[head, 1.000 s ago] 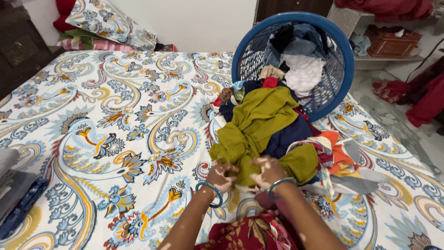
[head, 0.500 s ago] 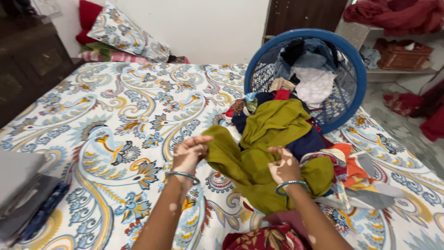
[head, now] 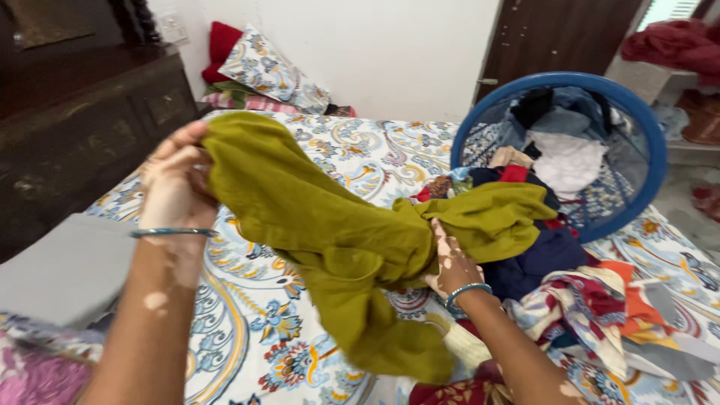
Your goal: The person folds a brown sock and places it on a stack of folded clothes. Then the person folds a green shirt and places it on the stack. Finally, the person picks up a pair of blue trousers and begins to fold them.
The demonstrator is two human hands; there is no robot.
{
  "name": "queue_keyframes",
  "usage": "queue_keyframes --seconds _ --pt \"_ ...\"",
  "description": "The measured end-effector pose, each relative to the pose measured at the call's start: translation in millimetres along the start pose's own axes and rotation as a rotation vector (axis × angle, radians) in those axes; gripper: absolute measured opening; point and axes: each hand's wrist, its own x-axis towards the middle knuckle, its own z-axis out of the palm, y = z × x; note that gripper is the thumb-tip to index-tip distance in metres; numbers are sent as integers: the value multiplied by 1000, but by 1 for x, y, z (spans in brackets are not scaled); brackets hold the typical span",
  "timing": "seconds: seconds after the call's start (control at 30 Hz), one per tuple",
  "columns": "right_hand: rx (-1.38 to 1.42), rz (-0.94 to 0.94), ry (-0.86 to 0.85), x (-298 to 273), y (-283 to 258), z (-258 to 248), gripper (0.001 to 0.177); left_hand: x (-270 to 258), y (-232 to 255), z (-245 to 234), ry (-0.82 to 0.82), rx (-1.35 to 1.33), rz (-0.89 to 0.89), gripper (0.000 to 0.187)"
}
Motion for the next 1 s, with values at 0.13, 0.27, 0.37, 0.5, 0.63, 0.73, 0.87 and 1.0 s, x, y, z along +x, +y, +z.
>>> queue_keyframes --seconds 0.13,0.27,0.37,0.5,0.63,0.73,0.87,1.0 --pt "-51 121 22 -1 -33 -5 117 -9 70 -26 94 10 173 32" --pt "-258 8 -137 20 -40 26 55 -30 114 -51 248 134 110 40" --pt "-131 -91 -170 29 -42 66 36 -46 116 -78 302 376 71 42" --pt "24 -220 -278 33 -68 110 33 -70 89 -118 328 512 -186 44" --pt "56 -382 -314 17 -98 139 45 -95 57 -152 279 546 -304 61" --pt "45 -400 -329 0 -119 149 55 -116 26 -176 270 680 -328 90" --pt "148 -293 -297 -24 -139 149 94 -140 -32 -216 384 858 -495 106" --pt "101 -170 -441 -42 -149 152 121 -168 -88 -264 445 989 -683 107"
